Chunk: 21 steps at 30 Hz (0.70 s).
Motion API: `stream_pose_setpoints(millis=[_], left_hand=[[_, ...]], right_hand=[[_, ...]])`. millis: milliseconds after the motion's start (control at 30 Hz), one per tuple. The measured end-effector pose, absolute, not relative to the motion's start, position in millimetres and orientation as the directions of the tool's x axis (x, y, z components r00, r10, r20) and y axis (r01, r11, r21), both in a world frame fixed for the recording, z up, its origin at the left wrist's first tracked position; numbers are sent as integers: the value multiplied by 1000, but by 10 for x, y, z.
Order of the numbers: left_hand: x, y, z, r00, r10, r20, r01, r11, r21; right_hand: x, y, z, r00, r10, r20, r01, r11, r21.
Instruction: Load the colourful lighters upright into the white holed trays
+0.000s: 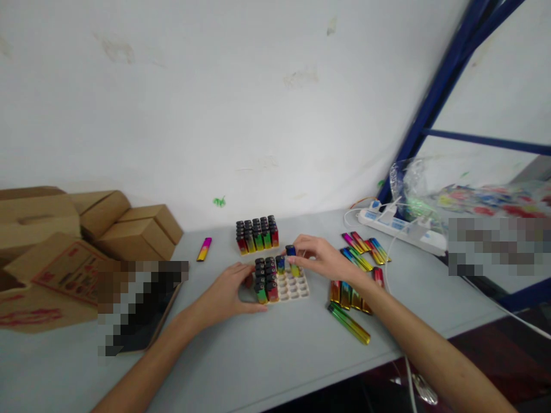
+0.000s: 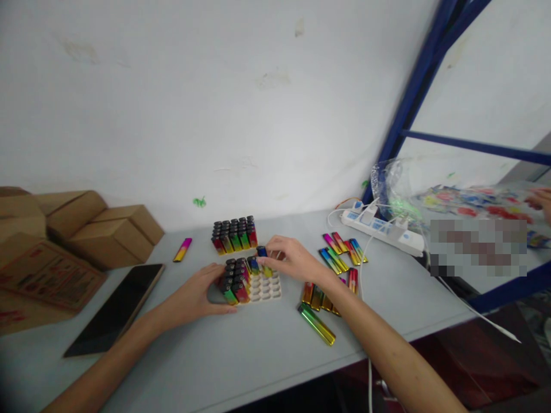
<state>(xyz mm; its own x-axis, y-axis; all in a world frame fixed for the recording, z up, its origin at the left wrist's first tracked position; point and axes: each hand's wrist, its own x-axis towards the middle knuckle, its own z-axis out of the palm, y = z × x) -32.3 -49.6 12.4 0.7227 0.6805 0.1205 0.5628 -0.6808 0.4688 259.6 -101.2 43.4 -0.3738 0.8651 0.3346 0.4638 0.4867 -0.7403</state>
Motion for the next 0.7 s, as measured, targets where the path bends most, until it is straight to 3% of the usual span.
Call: stream_pose_setpoints(millis=[300,500,700], left_hand=[[-312,-497,134,727,677,112,563,-682,467],[-314,-507,137,727,678,113,561,-680,472],[-304,-511,134,720,687,104,574,-672,468]], right_hand=[[2503,-1020,324,-292,933,209,363,310,-879],[2489,-1014,281,-294,917,270,411,377,-830],[2448,-1018,253,-336,842,422,465,537,-703]])
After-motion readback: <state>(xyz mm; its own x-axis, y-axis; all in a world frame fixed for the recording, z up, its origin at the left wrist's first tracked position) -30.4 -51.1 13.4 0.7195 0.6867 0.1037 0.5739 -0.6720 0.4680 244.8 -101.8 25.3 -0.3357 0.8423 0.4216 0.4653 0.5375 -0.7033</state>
